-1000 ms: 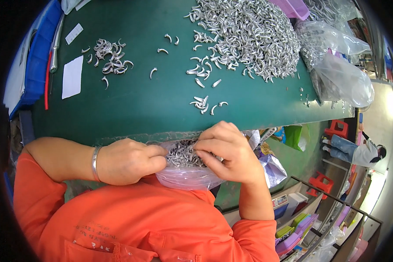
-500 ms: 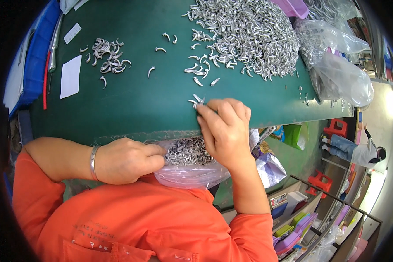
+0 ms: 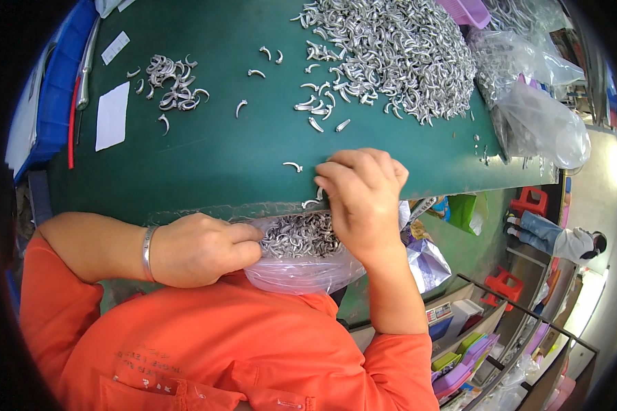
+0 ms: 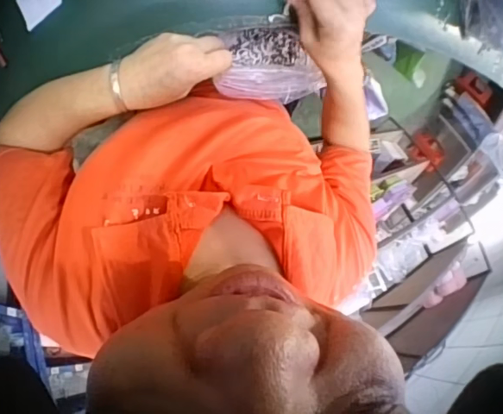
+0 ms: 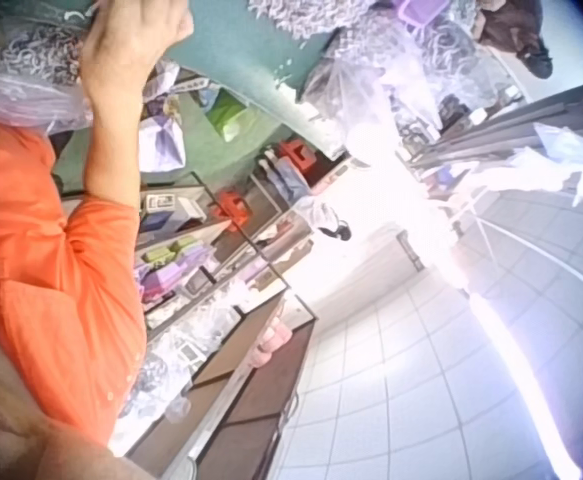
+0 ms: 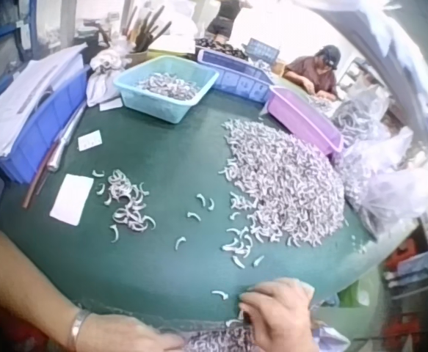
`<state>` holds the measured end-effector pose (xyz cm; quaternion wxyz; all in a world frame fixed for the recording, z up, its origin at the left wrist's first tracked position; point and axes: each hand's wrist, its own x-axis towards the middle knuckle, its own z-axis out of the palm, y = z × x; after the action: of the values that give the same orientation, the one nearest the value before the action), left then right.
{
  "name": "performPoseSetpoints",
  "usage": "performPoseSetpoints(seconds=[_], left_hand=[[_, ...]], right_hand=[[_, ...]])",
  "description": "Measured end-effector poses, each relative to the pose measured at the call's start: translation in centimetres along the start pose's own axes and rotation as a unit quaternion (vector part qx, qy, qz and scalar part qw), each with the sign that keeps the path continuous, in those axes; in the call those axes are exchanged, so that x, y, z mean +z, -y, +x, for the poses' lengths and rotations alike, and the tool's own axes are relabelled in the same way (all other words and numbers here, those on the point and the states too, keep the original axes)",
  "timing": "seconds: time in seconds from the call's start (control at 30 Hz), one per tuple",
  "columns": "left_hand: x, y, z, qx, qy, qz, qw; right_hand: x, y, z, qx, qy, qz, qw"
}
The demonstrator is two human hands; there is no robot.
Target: The person picks small, silver, curved metal pieces from a large pile on a green table and places them one by one into a clear plastic bag. The person uses both hands to gather and transfer the parts, occasionally adjusting the bag's position.
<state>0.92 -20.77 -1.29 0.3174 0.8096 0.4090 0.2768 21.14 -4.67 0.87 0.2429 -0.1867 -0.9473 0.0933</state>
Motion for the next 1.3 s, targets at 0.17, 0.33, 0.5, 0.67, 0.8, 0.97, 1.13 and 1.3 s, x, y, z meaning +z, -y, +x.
performPoseSetpoints(seconds=[0.17,0.33,0.5,0.67,0.8,0.97,1.13,1.3], left_hand=[[0.1,0.0,0.1,0.004,0.003,0.000,1.000],[0.1,-0.1,0.0,0.001,0.001,0.004,1.000],[0.2,0.0,0.0,0.004,0.012,0.014,1.000],[0.0,0.0,0.0,0.002,0.009,0.014,1.000],[0.0,0.1,0.0,0.003,0.018,0.005,1.000],[-0.5,-0.2,0.2,-0.022,0.064,0.007,0.998],[-0.2,0.1,-0.2,-0.019,0.046,0.007,0.999],[-0.2,-0.4,0.1,-0.013,0.046,0.016,0.999]], right_hand=[[0.0,1.1,0.4,-0.032,0.014,0.054,0.998],[-2.2,2.0,-2.0,-0.014,0.161,0.273,0.948],[-1.3,0.9,-2.0,0.119,-0.013,0.098,0.988],[-1.7,0.7,-2.5,0.014,0.153,0.226,0.962],[-1.9,-1.1,-2.5,0.010,0.139,0.280,0.950],[-0.5,-2.0,-1.9,0.100,0.028,0.098,0.990],[-0.5,-1.4,-1.0,0.067,0.071,0.106,0.990],[1.6,0.8,6.2,0.142,0.085,0.288,0.943]])
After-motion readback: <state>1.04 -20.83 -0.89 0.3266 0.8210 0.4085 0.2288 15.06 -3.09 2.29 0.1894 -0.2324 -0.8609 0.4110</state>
